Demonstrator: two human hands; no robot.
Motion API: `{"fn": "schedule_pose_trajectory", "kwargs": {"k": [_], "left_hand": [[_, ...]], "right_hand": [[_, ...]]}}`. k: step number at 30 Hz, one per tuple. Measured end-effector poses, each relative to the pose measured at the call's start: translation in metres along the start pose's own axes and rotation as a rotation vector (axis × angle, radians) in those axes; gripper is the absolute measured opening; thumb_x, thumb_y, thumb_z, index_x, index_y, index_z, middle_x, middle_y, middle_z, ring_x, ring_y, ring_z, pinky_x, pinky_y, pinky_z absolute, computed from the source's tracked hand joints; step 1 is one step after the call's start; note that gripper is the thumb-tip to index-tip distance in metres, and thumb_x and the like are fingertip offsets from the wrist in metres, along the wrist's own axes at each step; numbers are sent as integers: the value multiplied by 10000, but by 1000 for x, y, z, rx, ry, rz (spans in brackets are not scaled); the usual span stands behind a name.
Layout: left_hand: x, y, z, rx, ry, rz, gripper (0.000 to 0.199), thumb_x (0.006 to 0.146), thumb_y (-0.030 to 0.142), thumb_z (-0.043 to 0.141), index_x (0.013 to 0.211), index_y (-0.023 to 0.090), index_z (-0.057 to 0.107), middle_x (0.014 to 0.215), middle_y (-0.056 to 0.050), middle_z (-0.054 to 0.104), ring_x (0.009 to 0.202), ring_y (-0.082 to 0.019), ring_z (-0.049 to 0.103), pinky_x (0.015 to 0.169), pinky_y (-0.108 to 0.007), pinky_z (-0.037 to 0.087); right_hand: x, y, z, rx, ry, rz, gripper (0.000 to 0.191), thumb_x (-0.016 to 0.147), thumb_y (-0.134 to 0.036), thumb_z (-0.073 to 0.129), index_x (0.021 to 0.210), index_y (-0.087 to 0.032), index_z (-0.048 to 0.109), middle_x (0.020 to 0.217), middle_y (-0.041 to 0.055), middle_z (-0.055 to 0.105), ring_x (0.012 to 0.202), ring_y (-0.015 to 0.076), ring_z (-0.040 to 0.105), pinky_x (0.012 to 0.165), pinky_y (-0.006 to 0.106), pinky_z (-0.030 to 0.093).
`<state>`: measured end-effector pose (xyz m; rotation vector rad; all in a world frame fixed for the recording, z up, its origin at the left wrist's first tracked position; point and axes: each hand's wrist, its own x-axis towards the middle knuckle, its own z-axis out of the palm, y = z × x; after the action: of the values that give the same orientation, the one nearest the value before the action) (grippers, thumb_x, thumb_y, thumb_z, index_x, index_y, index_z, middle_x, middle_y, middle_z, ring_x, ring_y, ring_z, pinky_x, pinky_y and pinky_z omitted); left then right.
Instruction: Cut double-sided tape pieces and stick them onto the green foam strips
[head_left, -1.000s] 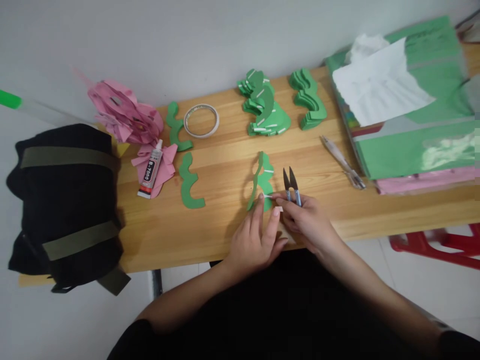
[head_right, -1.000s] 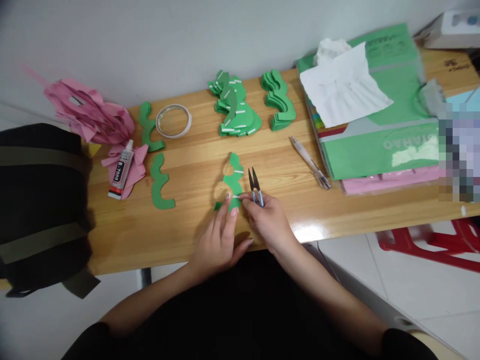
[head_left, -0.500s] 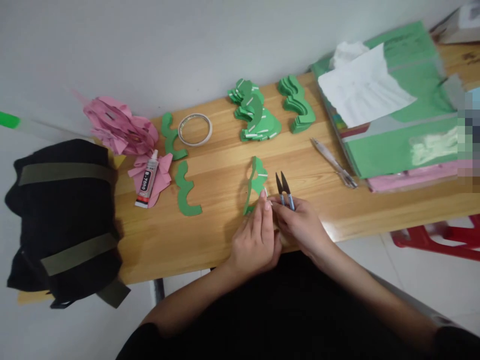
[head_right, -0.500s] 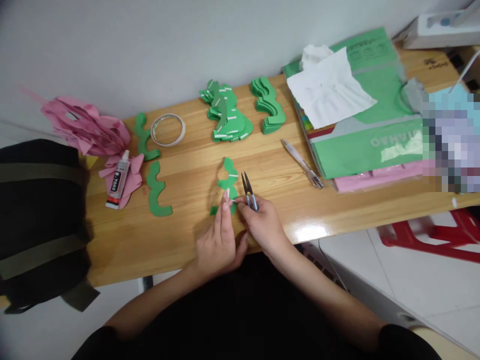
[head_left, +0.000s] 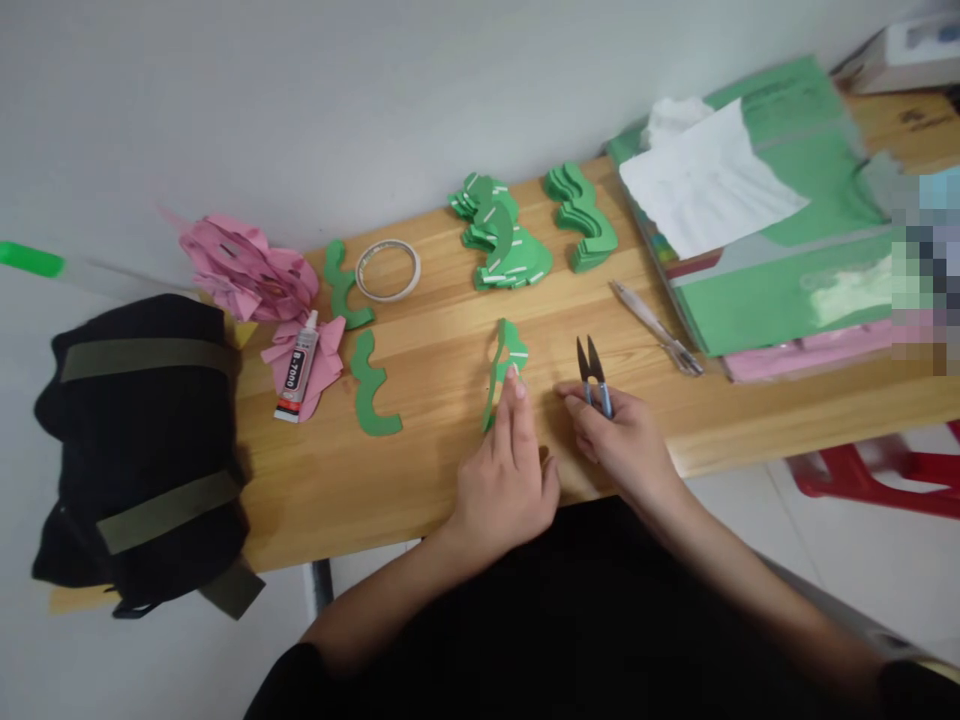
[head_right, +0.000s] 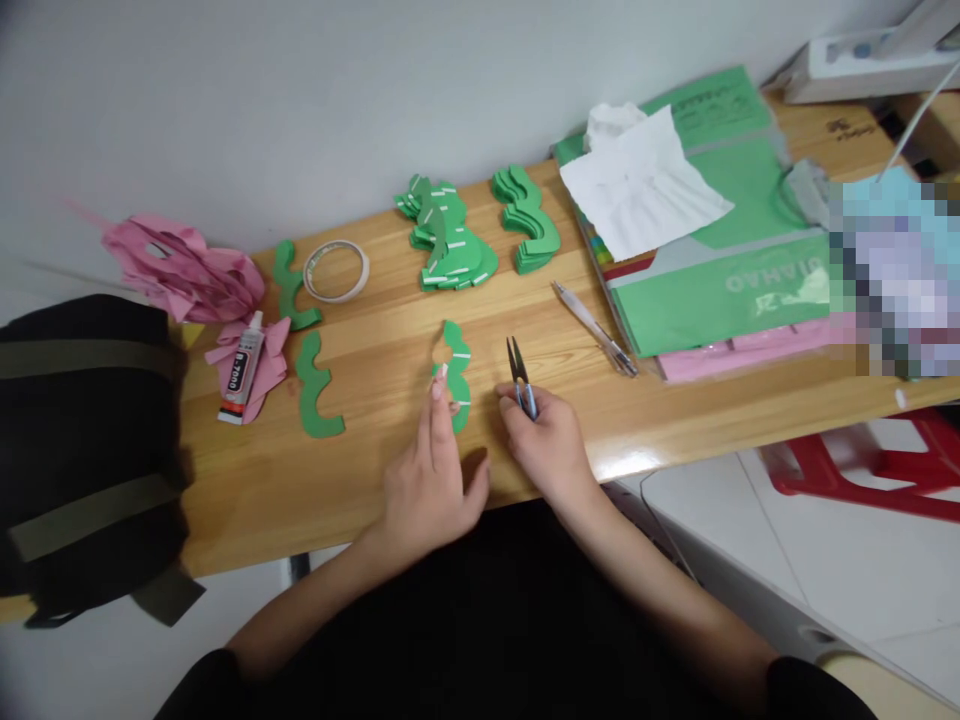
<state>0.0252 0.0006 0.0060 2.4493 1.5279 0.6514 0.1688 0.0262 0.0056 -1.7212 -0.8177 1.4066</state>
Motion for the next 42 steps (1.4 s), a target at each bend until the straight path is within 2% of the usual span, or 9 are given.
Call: {"fn": "schedule_pose_trajectory", "kwargs": {"k": [5, 8, 11, 16, 19, 22, 25, 33, 42], "left_hand": [[-5, -11, -16, -290, 150, 53, 933, 809, 98, 589, 1547, 128, 17, 1411, -274, 488, 1237, -331, 586, 826, -414, 612], [-15, -22, -22, -368, 284, 64, 875, 777, 62, 612, 1525, 186, 175, 1270, -178, 613, 1257, -329, 565, 914, -473, 576], [-19, -33, -23, -466, 356, -19, 885, 799, 64, 603, 1530, 257, 144, 1426, -167, 494, 1200, -285, 609, 1021, -530, 489], [-12, -32, -29, -999, 246, -230, 751, 865, 116, 591, 1494, 354, 256, 1434, -88, 481, 1171, -196, 628, 1020, -383, 488], [-3, -28, -38, -1416, 97, -319, 641, 863, 229, 641, 1435, 332, 372, 1344, -86, 586, 1086, -216, 672, 911, -353, 526], [3, -25, -43, -1601, 23, -354, 634, 840, 272, 669, 1413, 313, 400, 1353, -97, 599, 1076, -226, 673, 870, -338, 519], [1, -24, -41, -1524, 5, -272, 659, 865, 292, 638, 1451, 322, 337, 1388, -109, 575, 1089, -225, 668, 846, -335, 516], [0, -28, -50, -769, 76, -2, 923, 826, 99, 551, 1546, 242, -8, 1351, -134, 593, 1229, -233, 580, 1039, -480, 451], [5, -30, -54, -732, -9, 41, 937, 815, 79, 527, 1548, 252, -31, 1358, -110, 593, 1276, -233, 538, 1093, -514, 405]], "right_hand": [[-3, 1, -8, -340, 82, -343, 260, 825, -349, 550, 845, -161, 730, 745, 81, 739, 625, 210, 666, 591, 309, 497], [-6, 4, -9, -510, -10, -527, 264, 840, -243, 511, 961, -193, 740, 875, 84, 780, 742, 232, 724, 652, 305, 527], [-7, 9, -11, -531, -96, -658, 311, 788, -180, 529, 1028, -207, 724, 951, 73, 784, 790, 220, 735, 689, 292, 541], [-12, -1, -8, -219, -5, -455, 182, 834, -306, 582, 839, -185, 718, 695, 31, 702, 596, 163, 632, 550, 265, 477], [-18, -20, -1, -4, -47, -263, 261, 812, -422, 642, 804, -172, 717, 514, -40, 500, 444, 101, 437, 430, 239, 341], [-20, -36, 7, 128, -132, -132, 355, 735, -515, 710, 767, -162, 697, 461, -92, 327, 403, 66, 276, 385, 227, 216], [-20, -46, 14, 219, -186, -64, 401, 676, -559, 745, 690, -175, 633, 450, -107, 287, 395, 54, 238, 375, 219, 177], [-14, -49, 18, 252, -141, -9, 378, 578, -489, 810, 662, -181, 609, 427, -119, 306, 375, 35, 198, 360, 216, 122], [-16, -47, 16, 286, -151, 5, 378, 616, -497, 798, 728, -166, 653, 439, -124, 278, 381, 38, 197, 375, 215, 136]]}}
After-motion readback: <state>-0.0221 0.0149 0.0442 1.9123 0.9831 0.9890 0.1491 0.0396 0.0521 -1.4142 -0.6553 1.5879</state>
